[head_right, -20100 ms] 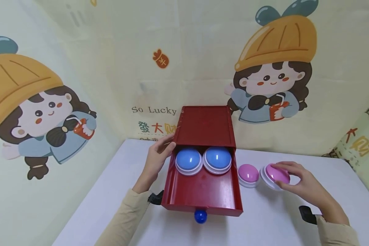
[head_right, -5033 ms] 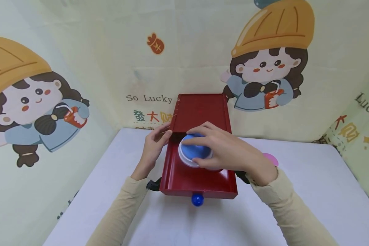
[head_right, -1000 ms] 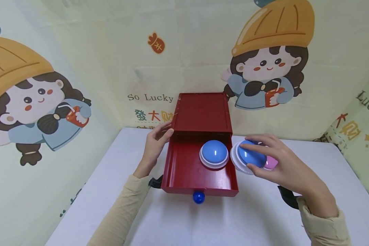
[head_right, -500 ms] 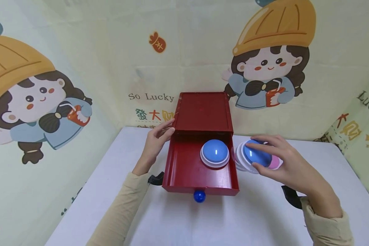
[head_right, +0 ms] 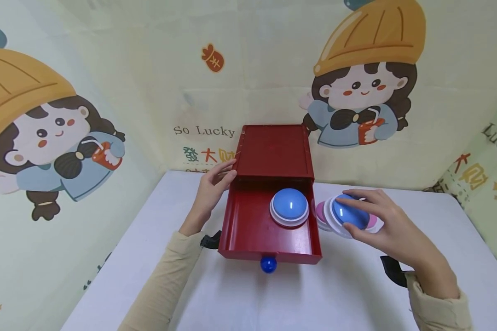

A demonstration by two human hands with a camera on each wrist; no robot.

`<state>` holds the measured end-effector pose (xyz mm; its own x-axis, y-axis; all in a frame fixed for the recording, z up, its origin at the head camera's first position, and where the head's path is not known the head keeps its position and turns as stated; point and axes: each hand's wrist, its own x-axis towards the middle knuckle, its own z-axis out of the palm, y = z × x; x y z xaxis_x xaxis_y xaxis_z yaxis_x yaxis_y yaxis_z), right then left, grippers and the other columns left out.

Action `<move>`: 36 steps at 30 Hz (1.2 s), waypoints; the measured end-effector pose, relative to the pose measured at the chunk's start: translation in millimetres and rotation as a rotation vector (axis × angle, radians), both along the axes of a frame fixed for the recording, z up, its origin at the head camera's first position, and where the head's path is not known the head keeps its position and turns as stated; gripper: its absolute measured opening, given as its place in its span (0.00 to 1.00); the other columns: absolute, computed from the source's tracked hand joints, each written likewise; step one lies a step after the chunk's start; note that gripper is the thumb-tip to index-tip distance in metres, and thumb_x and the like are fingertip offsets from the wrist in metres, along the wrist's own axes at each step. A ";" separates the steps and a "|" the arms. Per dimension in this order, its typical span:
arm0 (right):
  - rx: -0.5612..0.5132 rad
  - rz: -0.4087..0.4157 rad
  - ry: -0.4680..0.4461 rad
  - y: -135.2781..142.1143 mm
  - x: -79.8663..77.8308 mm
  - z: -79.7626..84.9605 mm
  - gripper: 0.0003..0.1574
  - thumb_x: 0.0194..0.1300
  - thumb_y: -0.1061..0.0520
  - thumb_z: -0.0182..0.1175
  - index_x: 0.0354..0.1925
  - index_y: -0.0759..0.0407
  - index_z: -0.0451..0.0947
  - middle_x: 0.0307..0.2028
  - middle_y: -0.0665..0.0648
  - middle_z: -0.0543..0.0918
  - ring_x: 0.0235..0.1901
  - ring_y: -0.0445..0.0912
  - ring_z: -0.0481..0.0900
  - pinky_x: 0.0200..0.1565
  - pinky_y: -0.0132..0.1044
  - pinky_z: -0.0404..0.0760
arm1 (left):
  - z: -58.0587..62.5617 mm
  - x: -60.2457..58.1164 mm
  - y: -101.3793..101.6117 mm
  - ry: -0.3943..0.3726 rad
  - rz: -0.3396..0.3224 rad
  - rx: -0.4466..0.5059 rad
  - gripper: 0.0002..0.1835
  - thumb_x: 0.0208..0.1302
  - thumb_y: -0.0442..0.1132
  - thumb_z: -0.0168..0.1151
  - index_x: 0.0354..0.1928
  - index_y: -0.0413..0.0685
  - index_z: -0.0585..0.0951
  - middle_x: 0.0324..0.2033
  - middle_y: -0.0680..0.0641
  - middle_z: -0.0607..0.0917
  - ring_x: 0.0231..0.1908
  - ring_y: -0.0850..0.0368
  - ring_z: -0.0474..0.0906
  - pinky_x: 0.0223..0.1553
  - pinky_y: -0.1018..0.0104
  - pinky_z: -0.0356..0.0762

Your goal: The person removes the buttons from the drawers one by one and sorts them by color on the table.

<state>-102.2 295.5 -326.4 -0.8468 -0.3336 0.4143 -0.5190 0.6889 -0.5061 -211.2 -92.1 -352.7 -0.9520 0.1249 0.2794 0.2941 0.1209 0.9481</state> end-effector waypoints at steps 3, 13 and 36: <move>0.011 -0.003 -0.016 1.1 1.1 -4.8 0.43 0.43 0.63 0.80 0.59 0.46 0.80 0.60 0.56 0.74 0.57 0.26 0.60 0.34 0.18 0.78 | -0.9 0.5 0.7 0.002 0.009 0.005 0.20 0.68 0.48 0.63 0.61 0.63 0.80 0.54 0.51 0.82 0.53 0.56 0.80 0.51 0.61 0.84; 0.002 -0.009 -0.093 4.5 0.9 -20.0 0.41 0.47 0.60 0.79 0.61 0.45 0.79 0.59 0.59 0.74 0.56 0.24 0.58 0.30 0.25 0.81 | -1.0 2.2 -0.8 -0.022 -0.004 0.011 0.20 0.68 0.48 0.64 0.61 0.63 0.80 0.54 0.50 0.81 0.54 0.55 0.80 0.52 0.60 0.83; 0.021 0.026 -0.138 7.9 0.3 -53.2 0.36 0.49 0.57 0.78 0.58 0.45 0.81 0.59 0.58 0.74 0.57 0.22 0.57 0.35 0.26 0.83 | 0.8 0.5 -3.8 -0.038 -0.030 0.024 0.21 0.68 0.47 0.64 0.62 0.63 0.79 0.56 0.49 0.80 0.54 0.54 0.79 0.50 0.59 0.84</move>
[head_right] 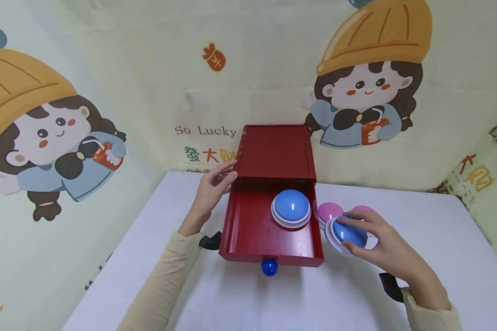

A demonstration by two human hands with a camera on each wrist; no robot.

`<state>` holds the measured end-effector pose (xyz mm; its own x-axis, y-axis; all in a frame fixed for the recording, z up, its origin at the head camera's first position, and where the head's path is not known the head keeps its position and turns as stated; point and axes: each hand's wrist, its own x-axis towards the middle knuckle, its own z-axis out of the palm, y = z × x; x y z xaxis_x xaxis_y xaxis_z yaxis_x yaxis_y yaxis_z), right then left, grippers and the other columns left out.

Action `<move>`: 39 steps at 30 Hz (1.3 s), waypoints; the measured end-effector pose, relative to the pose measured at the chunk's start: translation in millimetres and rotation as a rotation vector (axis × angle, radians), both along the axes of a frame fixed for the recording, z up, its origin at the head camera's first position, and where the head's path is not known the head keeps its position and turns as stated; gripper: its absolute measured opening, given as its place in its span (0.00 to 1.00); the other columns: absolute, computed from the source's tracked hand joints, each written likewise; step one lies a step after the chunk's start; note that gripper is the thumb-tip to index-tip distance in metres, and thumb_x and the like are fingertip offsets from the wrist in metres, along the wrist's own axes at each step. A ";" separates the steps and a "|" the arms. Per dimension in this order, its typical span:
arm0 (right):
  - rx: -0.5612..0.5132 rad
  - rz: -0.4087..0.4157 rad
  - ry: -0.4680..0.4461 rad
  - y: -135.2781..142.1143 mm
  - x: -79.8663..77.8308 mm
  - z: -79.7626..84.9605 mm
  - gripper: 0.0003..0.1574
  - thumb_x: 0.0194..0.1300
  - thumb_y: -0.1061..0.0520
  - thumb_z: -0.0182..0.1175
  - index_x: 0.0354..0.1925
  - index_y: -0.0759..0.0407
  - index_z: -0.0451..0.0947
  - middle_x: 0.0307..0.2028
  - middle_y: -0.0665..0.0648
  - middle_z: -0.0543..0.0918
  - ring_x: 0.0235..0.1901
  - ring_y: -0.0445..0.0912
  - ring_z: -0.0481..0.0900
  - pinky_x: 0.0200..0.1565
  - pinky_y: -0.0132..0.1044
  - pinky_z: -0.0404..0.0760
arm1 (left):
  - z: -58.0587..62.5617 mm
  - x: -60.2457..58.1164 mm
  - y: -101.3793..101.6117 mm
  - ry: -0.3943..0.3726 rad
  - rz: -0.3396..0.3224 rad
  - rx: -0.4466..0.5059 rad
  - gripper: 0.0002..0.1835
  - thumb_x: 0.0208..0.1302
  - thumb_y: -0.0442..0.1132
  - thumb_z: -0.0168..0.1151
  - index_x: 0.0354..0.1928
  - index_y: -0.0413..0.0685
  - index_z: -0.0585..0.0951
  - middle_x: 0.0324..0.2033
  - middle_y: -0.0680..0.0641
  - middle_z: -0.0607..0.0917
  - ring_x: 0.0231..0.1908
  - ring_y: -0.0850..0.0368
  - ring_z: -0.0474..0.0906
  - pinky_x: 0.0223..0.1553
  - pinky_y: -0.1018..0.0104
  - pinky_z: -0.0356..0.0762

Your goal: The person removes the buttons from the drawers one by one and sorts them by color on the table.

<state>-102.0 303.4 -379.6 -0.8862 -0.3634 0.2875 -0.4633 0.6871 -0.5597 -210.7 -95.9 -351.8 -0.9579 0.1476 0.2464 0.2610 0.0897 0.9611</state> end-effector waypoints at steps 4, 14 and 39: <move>-0.014 -0.006 -0.046 -0.2 0.3 -6.6 0.35 0.50 0.56 0.78 0.58 0.45 0.80 0.58 0.58 0.74 0.56 0.22 0.56 0.35 0.27 0.83 | -0.1 -0.9 0.2 0.005 0.002 -0.002 0.21 0.68 0.47 0.64 0.62 0.62 0.79 0.56 0.48 0.80 0.54 0.54 0.79 0.50 0.58 0.85; -0.024 0.009 -0.048 -0.6 1.4 -20.9 0.36 0.49 0.57 0.78 0.58 0.46 0.80 0.57 0.57 0.75 0.55 0.23 0.57 0.34 0.28 0.83 | -1.0 -1.1 0.7 0.001 0.001 0.007 0.21 0.68 0.46 0.64 0.62 0.62 0.79 0.56 0.49 0.81 0.54 0.54 0.80 0.50 0.60 0.84; -0.038 0.054 -0.052 -5.6 -4.9 -53.1 0.37 0.45 0.56 0.80 0.56 0.51 0.81 0.55 0.56 0.75 0.56 0.22 0.57 0.35 0.28 0.83 | -1.0 2.0 1.2 0.003 0.010 0.006 0.21 0.68 0.46 0.64 0.62 0.61 0.80 0.55 0.49 0.80 0.55 0.53 0.79 0.52 0.60 0.83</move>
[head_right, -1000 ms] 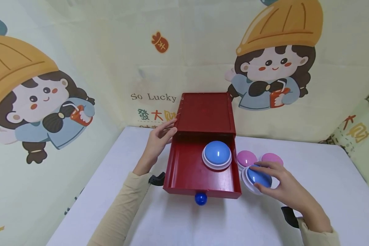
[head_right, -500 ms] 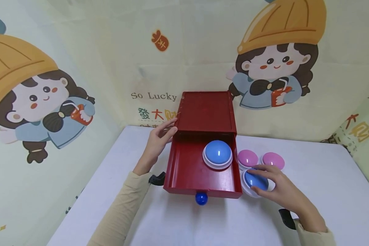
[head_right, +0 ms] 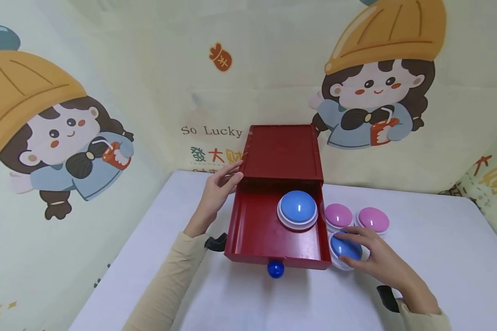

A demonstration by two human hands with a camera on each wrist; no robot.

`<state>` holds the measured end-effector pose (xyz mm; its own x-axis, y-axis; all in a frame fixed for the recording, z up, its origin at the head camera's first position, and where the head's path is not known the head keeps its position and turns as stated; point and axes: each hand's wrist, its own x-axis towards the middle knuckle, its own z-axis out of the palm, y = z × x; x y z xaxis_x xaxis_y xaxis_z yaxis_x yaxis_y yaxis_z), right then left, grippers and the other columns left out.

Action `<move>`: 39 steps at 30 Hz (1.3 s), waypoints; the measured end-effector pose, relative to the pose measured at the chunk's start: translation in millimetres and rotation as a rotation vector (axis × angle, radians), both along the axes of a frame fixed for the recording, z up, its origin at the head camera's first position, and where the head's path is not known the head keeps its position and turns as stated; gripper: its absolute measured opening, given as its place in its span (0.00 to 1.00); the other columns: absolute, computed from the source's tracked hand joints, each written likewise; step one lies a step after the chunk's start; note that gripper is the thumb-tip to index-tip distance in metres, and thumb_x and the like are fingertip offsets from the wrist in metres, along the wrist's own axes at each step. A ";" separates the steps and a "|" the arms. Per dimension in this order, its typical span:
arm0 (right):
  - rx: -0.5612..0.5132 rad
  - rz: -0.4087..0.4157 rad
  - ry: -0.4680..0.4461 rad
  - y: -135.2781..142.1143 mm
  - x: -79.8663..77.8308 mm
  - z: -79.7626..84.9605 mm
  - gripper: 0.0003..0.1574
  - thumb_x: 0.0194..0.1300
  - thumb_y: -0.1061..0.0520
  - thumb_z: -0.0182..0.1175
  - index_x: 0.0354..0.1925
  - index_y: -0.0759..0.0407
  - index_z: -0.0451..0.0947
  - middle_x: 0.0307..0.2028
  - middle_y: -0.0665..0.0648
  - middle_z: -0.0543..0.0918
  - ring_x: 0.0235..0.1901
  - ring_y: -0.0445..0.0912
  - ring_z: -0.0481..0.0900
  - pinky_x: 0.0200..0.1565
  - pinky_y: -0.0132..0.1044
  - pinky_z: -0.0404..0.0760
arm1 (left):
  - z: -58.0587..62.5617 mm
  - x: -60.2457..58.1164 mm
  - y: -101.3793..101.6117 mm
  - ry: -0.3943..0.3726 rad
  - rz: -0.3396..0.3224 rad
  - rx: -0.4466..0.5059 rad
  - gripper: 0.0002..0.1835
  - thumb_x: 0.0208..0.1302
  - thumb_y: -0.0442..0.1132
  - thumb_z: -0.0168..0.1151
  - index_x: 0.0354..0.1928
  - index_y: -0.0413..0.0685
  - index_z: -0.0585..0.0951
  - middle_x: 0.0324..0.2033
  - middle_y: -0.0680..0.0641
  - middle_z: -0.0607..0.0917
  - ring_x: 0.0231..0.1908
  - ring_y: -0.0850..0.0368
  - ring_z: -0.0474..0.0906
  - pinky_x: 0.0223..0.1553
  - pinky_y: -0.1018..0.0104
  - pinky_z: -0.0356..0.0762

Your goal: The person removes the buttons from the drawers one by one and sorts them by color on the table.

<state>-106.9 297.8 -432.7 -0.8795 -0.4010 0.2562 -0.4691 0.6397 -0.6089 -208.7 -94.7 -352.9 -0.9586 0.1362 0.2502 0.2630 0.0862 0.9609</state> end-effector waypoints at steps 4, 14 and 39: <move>-0.001 0.009 -0.012 -0.8 -1.8 -2.5 0.37 0.45 0.56 0.80 0.55 0.54 0.81 0.55 0.59 0.76 0.55 0.21 0.56 0.35 0.28 0.83 | 0.2 0.3 -1.4 -0.005 -0.003 0.002 0.22 0.69 0.45 0.64 0.63 0.58 0.79 0.56 0.47 0.80 0.55 0.51 0.79 0.52 0.61 0.83; 0.054 0.012 0.031 -4.1 -8.8 -5.4 0.37 0.42 0.57 0.81 0.52 0.61 0.82 0.53 0.62 0.78 0.54 0.48 0.71 0.34 0.29 0.84 | 2.2 -0.6 -0.1 0.004 0.000 0.015 0.23 0.69 0.43 0.63 0.65 0.56 0.78 0.58 0.45 0.80 0.57 0.45 0.77 0.52 0.59 0.83; 0.091 -0.052 -0.174 -8.9 -15.2 -9.3 0.44 0.42 0.49 0.81 0.56 0.64 0.79 0.57 0.67 0.75 0.57 0.65 0.71 0.35 0.44 0.88 | -3.8 0.3 1.0 0.028 0.011 0.019 0.21 0.68 0.45 0.64 0.63 0.59 0.79 0.55 0.49 0.82 0.54 0.52 0.80 0.51 0.60 0.84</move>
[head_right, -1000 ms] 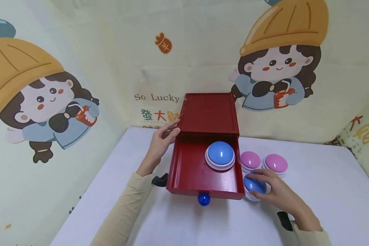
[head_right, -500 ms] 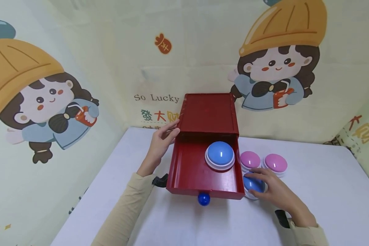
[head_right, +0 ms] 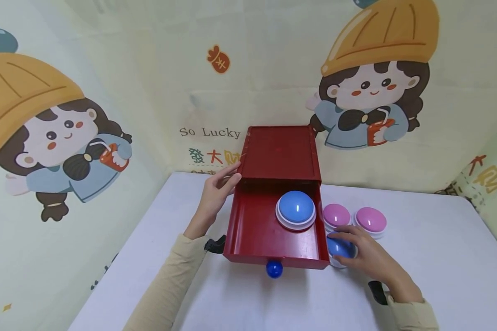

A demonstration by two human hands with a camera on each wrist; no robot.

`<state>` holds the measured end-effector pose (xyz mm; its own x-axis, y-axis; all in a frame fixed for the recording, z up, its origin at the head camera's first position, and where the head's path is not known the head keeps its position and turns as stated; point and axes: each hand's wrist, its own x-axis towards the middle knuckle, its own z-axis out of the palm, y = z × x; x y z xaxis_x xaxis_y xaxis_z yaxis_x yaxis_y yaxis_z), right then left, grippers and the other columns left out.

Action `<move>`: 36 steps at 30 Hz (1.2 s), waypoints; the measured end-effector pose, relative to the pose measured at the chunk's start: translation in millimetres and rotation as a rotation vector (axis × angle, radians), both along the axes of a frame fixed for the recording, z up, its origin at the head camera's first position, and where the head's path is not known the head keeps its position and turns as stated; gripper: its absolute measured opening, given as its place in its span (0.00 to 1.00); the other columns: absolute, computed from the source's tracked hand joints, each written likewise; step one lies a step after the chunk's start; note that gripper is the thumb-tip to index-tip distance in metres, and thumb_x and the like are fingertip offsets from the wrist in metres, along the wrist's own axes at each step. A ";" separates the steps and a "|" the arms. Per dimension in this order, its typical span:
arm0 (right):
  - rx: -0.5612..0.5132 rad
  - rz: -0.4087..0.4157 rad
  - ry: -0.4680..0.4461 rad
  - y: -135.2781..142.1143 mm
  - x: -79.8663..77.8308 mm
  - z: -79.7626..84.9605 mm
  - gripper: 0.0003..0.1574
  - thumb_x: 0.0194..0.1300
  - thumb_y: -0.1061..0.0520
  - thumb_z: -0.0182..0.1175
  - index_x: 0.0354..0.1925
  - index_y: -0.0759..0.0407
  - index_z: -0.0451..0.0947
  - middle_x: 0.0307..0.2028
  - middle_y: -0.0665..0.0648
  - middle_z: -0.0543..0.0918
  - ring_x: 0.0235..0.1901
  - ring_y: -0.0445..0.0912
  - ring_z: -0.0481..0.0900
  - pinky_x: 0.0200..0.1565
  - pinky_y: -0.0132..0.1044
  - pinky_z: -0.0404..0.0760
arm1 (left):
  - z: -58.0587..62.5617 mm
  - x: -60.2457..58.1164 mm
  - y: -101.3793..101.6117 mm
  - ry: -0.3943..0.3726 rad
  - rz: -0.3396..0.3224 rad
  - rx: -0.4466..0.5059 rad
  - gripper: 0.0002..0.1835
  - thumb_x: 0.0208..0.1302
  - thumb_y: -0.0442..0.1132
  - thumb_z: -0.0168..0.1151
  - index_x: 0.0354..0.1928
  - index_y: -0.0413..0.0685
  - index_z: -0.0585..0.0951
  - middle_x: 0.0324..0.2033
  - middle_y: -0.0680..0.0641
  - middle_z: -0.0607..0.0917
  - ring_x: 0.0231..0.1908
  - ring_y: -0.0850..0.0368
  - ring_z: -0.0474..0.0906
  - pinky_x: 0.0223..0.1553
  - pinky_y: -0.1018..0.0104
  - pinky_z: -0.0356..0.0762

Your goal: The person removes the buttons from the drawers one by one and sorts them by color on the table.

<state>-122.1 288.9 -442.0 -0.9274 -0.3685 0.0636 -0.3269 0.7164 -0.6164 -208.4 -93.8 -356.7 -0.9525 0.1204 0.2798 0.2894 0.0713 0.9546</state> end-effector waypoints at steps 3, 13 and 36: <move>0.022 0.004 0.009 -0.5 -0.6 -0.8 0.44 0.42 0.48 0.81 0.56 0.63 0.79 0.56 0.66 0.76 0.57 0.65 0.71 0.35 0.44 0.88 | -0.1 -0.2 0.7 -0.002 -0.004 0.001 0.21 0.68 0.46 0.64 0.63 0.60 0.79 0.55 0.50 0.82 0.54 0.53 0.80 0.51 0.60 0.84; 0.064 0.011 0.030 -0.4 0.7 -1.1 0.44 0.41 0.47 0.82 0.55 0.62 0.80 0.56 0.65 0.77 0.56 0.64 0.72 0.37 0.46 0.88 | -1.5 -0.3 0.7 -0.010 -0.013 0.011 0.22 0.68 0.47 0.64 0.63 0.58 0.79 0.55 0.48 0.82 0.56 0.50 0.79 0.52 0.59 0.83; -0.033 0.044 0.082 1.1 3.3 14.1 0.40 0.47 0.55 0.79 0.57 0.62 0.77 0.57 0.65 0.74 0.57 0.64 0.68 0.36 0.50 0.88 | -1.6 0.8 0.2 -0.005 0.012 0.009 0.20 0.68 0.46 0.64 0.62 0.61 0.80 0.55 0.51 0.82 0.54 0.55 0.80 0.52 0.60 0.83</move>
<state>-118.8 290.0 -428.0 -0.9017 -0.4048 0.1516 -0.4077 0.6800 -0.6094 -207.6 -93.5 -358.3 -0.9552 0.1064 0.2761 0.2839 0.0665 0.9565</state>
